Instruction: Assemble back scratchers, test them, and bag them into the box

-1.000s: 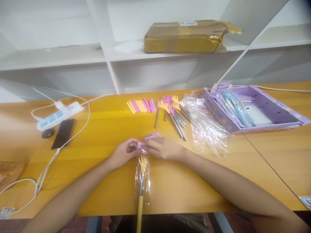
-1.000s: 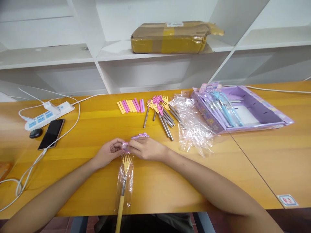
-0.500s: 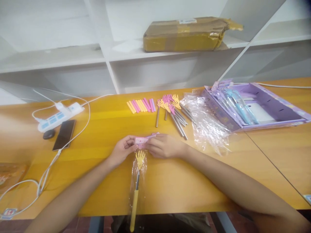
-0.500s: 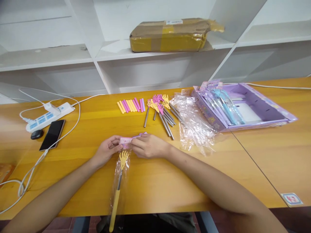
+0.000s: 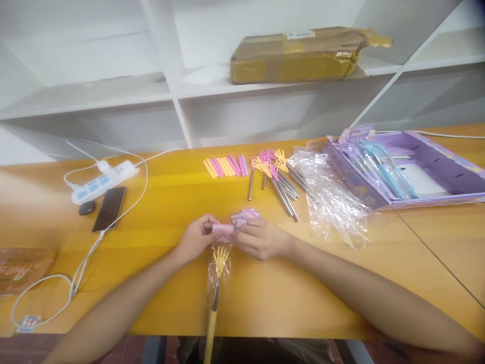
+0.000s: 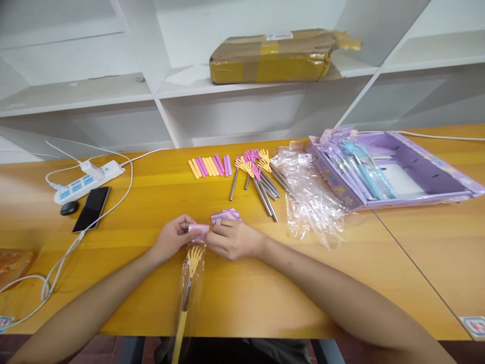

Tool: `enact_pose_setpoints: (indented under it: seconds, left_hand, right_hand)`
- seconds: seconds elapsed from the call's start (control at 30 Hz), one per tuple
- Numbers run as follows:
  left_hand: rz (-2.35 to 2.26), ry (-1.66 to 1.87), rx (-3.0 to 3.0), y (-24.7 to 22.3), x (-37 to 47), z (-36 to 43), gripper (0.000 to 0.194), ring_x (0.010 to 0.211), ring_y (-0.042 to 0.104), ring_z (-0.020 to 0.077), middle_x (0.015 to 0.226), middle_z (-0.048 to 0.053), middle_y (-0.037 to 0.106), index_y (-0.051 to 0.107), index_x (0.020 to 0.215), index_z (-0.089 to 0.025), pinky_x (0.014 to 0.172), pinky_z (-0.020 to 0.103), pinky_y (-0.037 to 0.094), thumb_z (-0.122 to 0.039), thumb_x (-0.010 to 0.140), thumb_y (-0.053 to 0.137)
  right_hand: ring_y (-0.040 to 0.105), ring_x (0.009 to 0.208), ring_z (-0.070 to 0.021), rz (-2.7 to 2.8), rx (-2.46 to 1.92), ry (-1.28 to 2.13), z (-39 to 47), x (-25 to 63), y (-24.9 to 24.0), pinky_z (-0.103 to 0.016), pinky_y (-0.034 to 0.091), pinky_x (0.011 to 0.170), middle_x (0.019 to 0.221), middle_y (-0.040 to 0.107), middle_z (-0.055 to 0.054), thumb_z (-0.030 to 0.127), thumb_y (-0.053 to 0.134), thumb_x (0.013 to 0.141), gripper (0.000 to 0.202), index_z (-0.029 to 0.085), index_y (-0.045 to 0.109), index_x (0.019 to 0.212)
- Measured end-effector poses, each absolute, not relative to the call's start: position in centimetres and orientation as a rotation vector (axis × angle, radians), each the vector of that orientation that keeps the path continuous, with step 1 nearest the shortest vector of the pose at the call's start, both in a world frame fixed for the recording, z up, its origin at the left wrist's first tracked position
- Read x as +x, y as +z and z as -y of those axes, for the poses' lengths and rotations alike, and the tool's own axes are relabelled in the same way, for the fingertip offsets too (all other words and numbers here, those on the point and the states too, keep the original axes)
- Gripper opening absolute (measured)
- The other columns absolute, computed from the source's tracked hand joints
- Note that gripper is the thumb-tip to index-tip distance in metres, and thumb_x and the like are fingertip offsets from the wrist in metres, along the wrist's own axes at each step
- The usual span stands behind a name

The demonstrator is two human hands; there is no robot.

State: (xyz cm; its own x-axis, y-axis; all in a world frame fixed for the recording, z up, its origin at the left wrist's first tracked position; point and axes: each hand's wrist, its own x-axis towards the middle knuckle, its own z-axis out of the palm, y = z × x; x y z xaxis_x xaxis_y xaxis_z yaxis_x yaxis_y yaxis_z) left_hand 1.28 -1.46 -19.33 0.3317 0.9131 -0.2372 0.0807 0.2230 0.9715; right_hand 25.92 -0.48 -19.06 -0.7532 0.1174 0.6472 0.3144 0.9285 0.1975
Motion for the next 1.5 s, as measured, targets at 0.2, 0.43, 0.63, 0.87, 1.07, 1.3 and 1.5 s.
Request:
enact_pose_setpoints:
  seconds: [0.2, 0.43, 0.63, 0.87, 1.07, 1.3, 1.5]
  left_hand:
    - [-1.091, 0.751, 1.193, -19.2, 1.0, 0.8, 0.055, 0.068, 0.061, 0.0116, 0.077, 0.0, 0.07, 0.063, 0.09, -0.016, 0.067, 0.024, 0.046, -0.054, 0.067, 0.095]
    - [-1.035, 0.721, 1.227, -19.5, 0.9, 0.7, 0.053, 0.077, 0.064, 0.0133, 0.087, 0.002, 0.071, 0.063, 0.093, -0.016, 0.073, 0.025, 0.047, -0.055, 0.071, 0.093]
    - [-1.016, 0.699, 1.278, -19.3, 0.6, 0.5, 0.05, 0.08, 0.065, 0.0146, 0.089, 0.002, 0.071, 0.063, 0.095, -0.017, 0.077, 0.026, 0.049, -0.054, 0.074, 0.09]
    - [-1.023, 0.685, 1.297, -19.1, 0.5, 0.3, 0.048, 0.084, 0.068, 0.0172, 0.095, 0.005, 0.074, 0.065, 0.098, -0.017, 0.078, 0.028, 0.053, -0.051, 0.075, 0.09]
    - [-0.993, 0.676, 1.312, -19.4, 0.2, 0.2, 0.044, 0.086, 0.069, 0.0173, 0.099, 0.006, 0.075, 0.066, 0.103, -0.018, 0.079, 0.027, 0.053, -0.047, 0.079, 0.088]
    - [-0.933, 0.711, 1.271, -20.0, 0.3, 0.1, 0.036, 0.088, 0.07, 0.0171, 0.102, 0.007, 0.077, 0.067, 0.112, -0.017, 0.083, 0.028, 0.053, -0.032, 0.083, 0.083]
    - [-0.832, 0.725, 1.238, -20.1, 0.0, 0.4, 0.027, 0.08, 0.069, 0.0185, 0.095, 0.009, 0.076, 0.069, 0.112, -0.015, 0.077, 0.031, 0.052, -0.032, 0.09, 0.069]
  right_hand:
    - [0.051, 0.071, -0.0153, 2.434, -0.385, -0.46, 0.0, 25.9, -19.0, -0.032, 0.041, 0.069, 0.08, 0.061, -0.002, 0.012, 0.05, 0.107, 0.021, 0.016, 0.065, 0.093]
    - [0.05, 0.071, -0.0148, 2.39, -0.42, -0.486, -0.3, 26.0, -18.7, -0.031, 0.039, 0.069, 0.079, 0.059, -0.002, 0.012, 0.053, 0.105, 0.027, 0.017, 0.062, 0.08]
    - [0.046, 0.069, -0.0145, 2.395, -0.473, -0.5, -0.3, 26.0, -19.1, -0.032, 0.036, 0.067, 0.077, 0.056, -0.001, 0.012, 0.053, 0.104, 0.028, 0.018, 0.06, 0.078]
    - [0.05, 0.074, -0.0159, 2.441, -0.522, -0.421, -0.3, 26.3, -19.5, -0.032, 0.039, 0.071, 0.084, 0.059, -0.002, 0.011, 0.051, 0.105, 0.024, 0.019, 0.061, 0.084]
    - [0.05, 0.073, -0.0153, 2.436, -0.539, -0.409, -0.3, 26.3, -19.6, -0.032, 0.039, 0.07, 0.084, 0.06, -0.001, 0.011, 0.05, 0.106, 0.025, 0.019, 0.06, 0.085]
    - [0.047, 0.07, -0.0148, 2.367, -0.545, -0.521, -0.5, 26.5, -19.5, -0.032, 0.034, 0.066, 0.078, 0.056, 0.0, 0.011, 0.057, 0.103, 0.021, 0.018, 0.059, 0.083]
    - [0.035, 0.063, -0.0156, 2.217, -0.668, -0.496, -1.0, 26.9, -19.8, -0.034, 0.025, 0.061, 0.069, 0.047, 0.001, 0.016, 0.06, 0.102, 0.027, 0.021, 0.053, 0.077]
